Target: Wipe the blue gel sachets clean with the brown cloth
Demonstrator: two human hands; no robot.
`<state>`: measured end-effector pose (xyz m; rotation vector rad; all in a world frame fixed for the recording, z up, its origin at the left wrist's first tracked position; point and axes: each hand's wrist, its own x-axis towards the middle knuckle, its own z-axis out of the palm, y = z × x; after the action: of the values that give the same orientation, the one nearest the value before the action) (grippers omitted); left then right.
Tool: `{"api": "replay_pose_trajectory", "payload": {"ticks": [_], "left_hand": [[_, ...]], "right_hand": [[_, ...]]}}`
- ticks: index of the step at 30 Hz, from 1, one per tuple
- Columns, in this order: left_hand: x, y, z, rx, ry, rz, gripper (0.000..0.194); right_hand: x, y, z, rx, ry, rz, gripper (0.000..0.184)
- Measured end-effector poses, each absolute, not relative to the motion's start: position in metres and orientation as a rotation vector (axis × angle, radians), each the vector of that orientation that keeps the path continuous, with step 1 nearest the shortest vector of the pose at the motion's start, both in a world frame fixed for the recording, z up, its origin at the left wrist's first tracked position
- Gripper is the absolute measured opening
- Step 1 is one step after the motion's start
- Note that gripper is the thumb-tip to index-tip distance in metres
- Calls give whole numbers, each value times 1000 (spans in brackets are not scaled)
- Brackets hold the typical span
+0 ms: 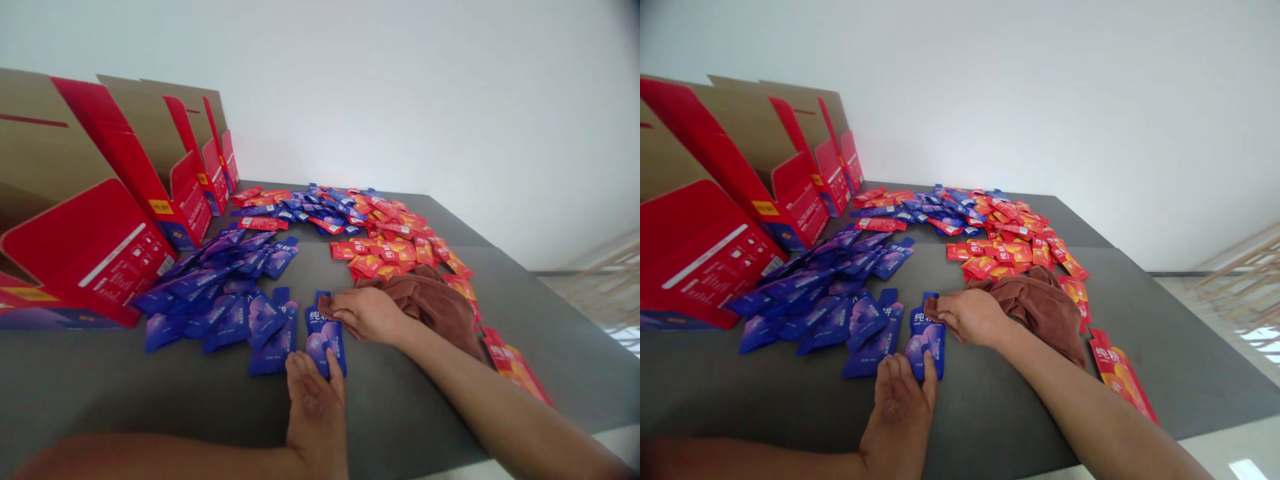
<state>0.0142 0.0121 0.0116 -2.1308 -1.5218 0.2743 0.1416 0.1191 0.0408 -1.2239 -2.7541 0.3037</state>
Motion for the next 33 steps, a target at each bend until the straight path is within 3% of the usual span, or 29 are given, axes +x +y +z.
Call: {"api": "replay_pose_trajectory", "payload": {"ticks": [3,8,12,15,19,28,33], "left_hand": [[13,12,11,-2139,-1509,303,42],[12,11,6,-2047,-1432,308,44],[12,10,3,-2049,-1398,299,42],[12,10,3,-2015,-1378,305,44],[13,11,5,-2062,-1418,341,43],[12,13,7,-2045,-1432,301,46],[8,14,1,-1982,-1353,293,44]], "right_hand": [[139,118,42,-990,-2826,385,19],[139,119,44,-1249,-2770,269,22],[140,118,45,-982,-2842,372,19],[138,116,45,-1147,-2814,195,25],[135,118,42,-951,-2890,199,23],[152,139,47,-1322,-2743,53,24],[163,142,52,-1414,-2565,187,17]]}}
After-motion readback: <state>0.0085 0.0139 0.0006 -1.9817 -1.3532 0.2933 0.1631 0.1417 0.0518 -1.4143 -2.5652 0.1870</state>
